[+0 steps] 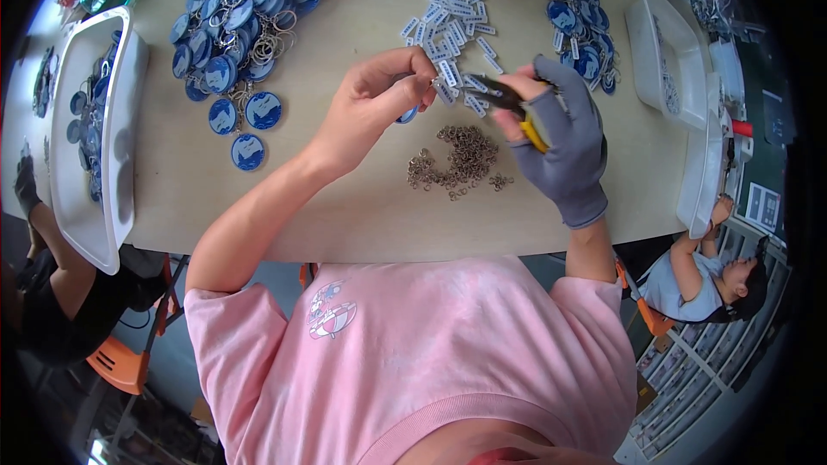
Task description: The person assembles keychains by attaching metal chains and ring loops to decorative keychain medallions using pliers.
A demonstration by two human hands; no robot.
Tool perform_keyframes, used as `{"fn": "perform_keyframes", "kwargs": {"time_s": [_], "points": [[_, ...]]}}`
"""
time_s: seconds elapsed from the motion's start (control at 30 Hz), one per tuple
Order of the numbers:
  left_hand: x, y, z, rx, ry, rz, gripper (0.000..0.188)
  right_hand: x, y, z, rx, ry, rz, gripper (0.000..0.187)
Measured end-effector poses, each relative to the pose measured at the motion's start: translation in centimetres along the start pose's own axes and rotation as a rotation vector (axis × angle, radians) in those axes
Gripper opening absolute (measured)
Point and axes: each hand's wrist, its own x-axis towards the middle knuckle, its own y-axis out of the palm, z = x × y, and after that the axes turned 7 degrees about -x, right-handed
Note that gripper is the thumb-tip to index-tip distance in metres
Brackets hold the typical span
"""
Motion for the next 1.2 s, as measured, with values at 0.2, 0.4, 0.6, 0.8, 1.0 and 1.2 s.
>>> {"fn": "perform_keyframes", "kwargs": {"time_s": [0.2, 0.4, 0.6, 0.8, 1.0, 1.2], "points": [[0.2, -0.3, 0.1, 0.079, 0.018, 0.038, 0.013, 0.8, -0.4, 0.6, -0.15, -0.143, 0.047, 0.04], [0.2, -0.3, -0.2, 0.076, -0.006, 0.056, 0.016, 0.8, -0.6, 0.4, -0.174, -0.185, 0.075, 0.043], [0.2, -0.5, 0.0, 0.014, -0.03, 0.091, 0.013, 0.9, -0.8, 0.7, -0.163, -0.215, 0.09, 0.043], [0.1, -0.4, -0.1, 0.011, -0.056, 0.081, 0.012, 0.7, -0.8, 0.7, -0.217, -0.221, 0.094, 0.042], [0.3, -0.5, -0.7, 0.077, -0.146, 0.069, 0.013, 0.7, -0.6, 0.4, -0.227, -0.225, 0.076, 0.035], [1.1, -2.5, -4.8, 1.138, 0.461, 0.008, 0.033, -2.1, -2.4, -4.7, -0.21, 0.117, -0.024, 0.02]]}}
